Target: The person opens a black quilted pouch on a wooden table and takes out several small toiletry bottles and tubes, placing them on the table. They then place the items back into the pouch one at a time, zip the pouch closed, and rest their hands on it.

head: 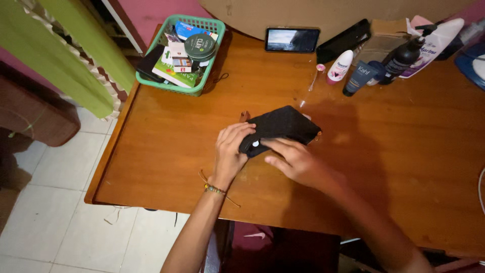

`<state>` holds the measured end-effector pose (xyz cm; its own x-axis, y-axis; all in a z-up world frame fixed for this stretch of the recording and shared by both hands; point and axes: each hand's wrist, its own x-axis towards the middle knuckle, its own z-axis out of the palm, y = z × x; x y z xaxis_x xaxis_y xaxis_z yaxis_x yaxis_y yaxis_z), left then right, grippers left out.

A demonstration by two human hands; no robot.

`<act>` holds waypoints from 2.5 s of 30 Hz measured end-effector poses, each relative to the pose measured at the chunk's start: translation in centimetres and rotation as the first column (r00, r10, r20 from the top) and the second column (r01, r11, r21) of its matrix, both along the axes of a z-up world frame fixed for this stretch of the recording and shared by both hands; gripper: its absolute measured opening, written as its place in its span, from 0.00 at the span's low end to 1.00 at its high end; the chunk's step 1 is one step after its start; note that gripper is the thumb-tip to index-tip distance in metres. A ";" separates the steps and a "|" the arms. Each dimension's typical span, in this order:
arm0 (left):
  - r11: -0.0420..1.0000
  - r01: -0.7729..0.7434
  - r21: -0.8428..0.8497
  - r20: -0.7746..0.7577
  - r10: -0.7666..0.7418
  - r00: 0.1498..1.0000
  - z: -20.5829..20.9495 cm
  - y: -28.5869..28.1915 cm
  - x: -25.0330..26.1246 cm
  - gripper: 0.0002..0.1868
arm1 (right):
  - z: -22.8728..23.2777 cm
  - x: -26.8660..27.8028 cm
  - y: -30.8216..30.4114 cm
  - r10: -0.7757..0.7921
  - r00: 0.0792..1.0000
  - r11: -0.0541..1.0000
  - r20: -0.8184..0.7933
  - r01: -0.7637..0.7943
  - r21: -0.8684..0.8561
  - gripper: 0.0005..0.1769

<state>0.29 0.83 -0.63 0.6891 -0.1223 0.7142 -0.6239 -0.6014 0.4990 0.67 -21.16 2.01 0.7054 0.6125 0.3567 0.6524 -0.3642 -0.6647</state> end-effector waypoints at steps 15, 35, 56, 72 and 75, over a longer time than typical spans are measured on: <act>1.000 -0.014 -0.022 -0.017 0.014 1.000 0.3 -0.1 0.4 0.21 | 0.4 14.4 -8.1 -0.484 0.837 0.875 0.255 0.465 0.134 0.29; 0.999 -0.036 0.004 -0.056 0.036 0.998 -0.4 -0.3 0.8 0.17 | -6.4 16.6 -8.3 -0.490 0.836 0.870 0.245 0.487 0.079 0.29; 0.998 -0.059 0.006 -0.004 0.059 0.998 0.2 -0.1 0.0 0.23 | 2.6 -3.0 -1.6 -0.485 0.857 0.852 0.172 0.508 -0.126 0.14; 0.999 -0.013 0.035 0.006 0.013 1.000 0.2 0.3 0.0 0.27 | -1.7 0.3 1.4 -0.209 0.968 0.978 0.137 0.210 0.005 0.16; 1.000 -0.020 0.010 -0.006 0.020 1.000 -0.1 0.2 0.1 0.25 | -1.9 0.7 1.3 -0.161 0.973 0.981 0.162 0.176 -0.082 0.22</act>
<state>0.36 1.00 -0.76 0.6957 -0.1158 0.7089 -0.6088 -0.6189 0.4963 1.34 -19.86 0.14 0.7426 0.5256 0.4150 0.6678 -0.5348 -0.5177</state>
